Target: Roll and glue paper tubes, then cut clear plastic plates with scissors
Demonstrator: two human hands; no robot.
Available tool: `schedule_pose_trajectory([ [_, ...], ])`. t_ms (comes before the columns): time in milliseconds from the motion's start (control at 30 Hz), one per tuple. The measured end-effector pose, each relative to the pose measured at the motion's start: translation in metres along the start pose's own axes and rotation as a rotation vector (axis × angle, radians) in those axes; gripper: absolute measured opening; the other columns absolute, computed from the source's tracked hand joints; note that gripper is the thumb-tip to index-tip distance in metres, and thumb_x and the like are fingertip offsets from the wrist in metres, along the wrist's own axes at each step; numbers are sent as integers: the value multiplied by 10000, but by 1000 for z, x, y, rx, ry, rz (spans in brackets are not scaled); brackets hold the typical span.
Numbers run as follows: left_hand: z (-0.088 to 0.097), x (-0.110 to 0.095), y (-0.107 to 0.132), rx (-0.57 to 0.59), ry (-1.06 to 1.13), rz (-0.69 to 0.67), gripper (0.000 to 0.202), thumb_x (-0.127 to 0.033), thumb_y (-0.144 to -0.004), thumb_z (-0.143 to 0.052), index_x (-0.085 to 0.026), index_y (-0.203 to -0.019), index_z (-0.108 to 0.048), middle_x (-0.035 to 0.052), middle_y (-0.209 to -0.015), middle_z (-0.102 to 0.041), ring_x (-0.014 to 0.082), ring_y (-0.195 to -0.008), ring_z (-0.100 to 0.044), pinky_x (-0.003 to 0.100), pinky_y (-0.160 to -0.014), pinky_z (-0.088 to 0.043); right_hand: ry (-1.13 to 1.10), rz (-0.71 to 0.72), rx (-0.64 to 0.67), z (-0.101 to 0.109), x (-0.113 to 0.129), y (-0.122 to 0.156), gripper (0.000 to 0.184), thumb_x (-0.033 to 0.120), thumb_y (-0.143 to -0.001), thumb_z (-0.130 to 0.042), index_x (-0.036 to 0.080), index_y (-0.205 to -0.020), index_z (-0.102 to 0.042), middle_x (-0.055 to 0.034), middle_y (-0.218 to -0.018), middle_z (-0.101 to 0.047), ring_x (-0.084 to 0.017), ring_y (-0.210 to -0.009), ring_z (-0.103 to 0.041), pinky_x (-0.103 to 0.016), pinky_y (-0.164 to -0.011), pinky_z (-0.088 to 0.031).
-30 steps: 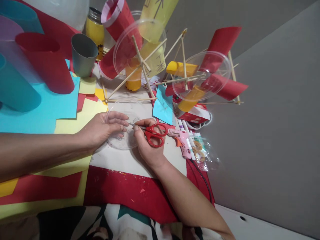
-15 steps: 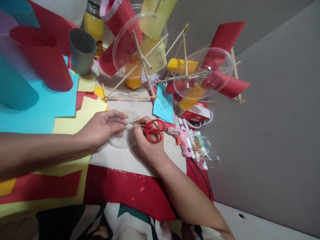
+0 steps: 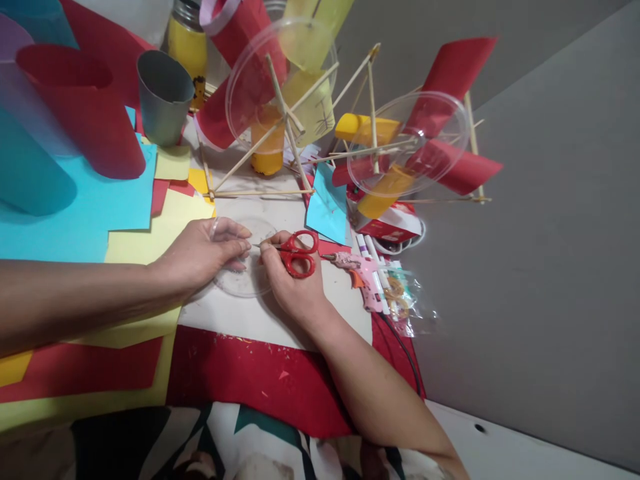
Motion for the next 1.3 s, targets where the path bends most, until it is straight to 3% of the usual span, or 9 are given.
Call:
schedule_pose_trajectory([
  [200, -1, -1, -1, -2, -41, 2, 124, -26, -885, -601, -139, -848, -637, 6, -762, -651, 101, -590, -625, 243, -602, -536, 85, 159, 83, 3, -2, 0, 192, 228, -891, -541, 207, -702, -572, 28, -610, -567, -120, -584, -547, -282, -599, -437],
  [333, -2, -2, 0, -6, -51, 4, 133, -18, -883, -595, -137, -843, -637, 6, -747, -651, 105, -597, -628, 243, -606, -541, 120, 178, 117, 5, -2, 1, 158, 263, -905, -545, 200, -776, -611, 17, -629, -599, -124, -585, -564, -280, -579, -432],
  [533, -2, -3, 1, -2, -60, -2, 134, -11, -869, -600, -131, -822, -634, 8, -747, -635, 105, -606, -616, 238, -595, -554, -164, -164, 130, 5, -2, -7, 195, 332, -812, -611, 208, -673, -559, 15, -554, -597, -107, -441, -518, -250, -438, -386],
  [600, -2, -3, 1, 6, -63, -7, 137, -8, -863, -602, -133, -814, -633, 8, -735, -629, 108, -613, -613, 234, -588, -554, -239, -213, 167, 6, -4, -11, 211, 360, -799, -630, 210, -672, -553, 13, -549, -607, -109, -421, -518, -246, -419, -388],
  [767, -1, -4, 3, 12, -76, -8, 129, -10, -847, -626, -133, -809, -638, 11, -718, -626, 118, -638, -616, 228, -579, -548, -157, -68, 347, 15, -6, -18, 222, 357, -858, -637, 188, -716, -612, 7, -576, -607, -113, -499, -557, -244, -489, -448],
  [1000, -1, -5, 3, 21, -84, -8, 128, -18, -835, -641, -141, -803, -633, 11, -676, -626, 131, -630, -616, 257, -610, -551, 65, 206, 424, 26, -2, -18, 104, 274, -913, -608, 189, -867, -646, -16, -724, -660, -146, -658, -619, -278, -606, -489],
  [1067, -1, -4, 3, 23, -92, -10, 125, -24, -836, -641, -145, -806, -635, 12, -668, -632, 133, -621, -616, 266, -620, -551, 90, 218, 381, 21, -2, -15, 124, 259, -921, -581, 196, -825, -626, -14, -711, -650, -148, -657, -615, -283, -613, -490],
  [1200, -1, -4, 4, 9, -97, -8, 139, -17, -830, -636, -148, -782, -633, 9, -656, -626, 128, -610, -610, 263, -626, -545, 116, 155, 120, 5, 1, -4, 256, 231, -934, -526, 214, -679, -524, 1, -626, -584, -133, -602, -575, -275, -612, -486],
  [1300, -1, -6, 4, 3, -113, -5, 147, -18, -832, -633, -150, -768, -629, 1, -647, -615, 121, -590, -602, 249, -610, -531, 119, 123, -5, -5, 3, 5, 259, 238, -936, -524, 214, -678, -525, 16, -596, -558, -119, -554, -550, -260, -586, -474],
])
Point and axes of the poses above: each hand's wrist, its own y-axis away from the middle knuckle, its own z-axis out of the back of the hand, x = y × z, the point moved 2 cm from there along -y, towards the middle knuckle
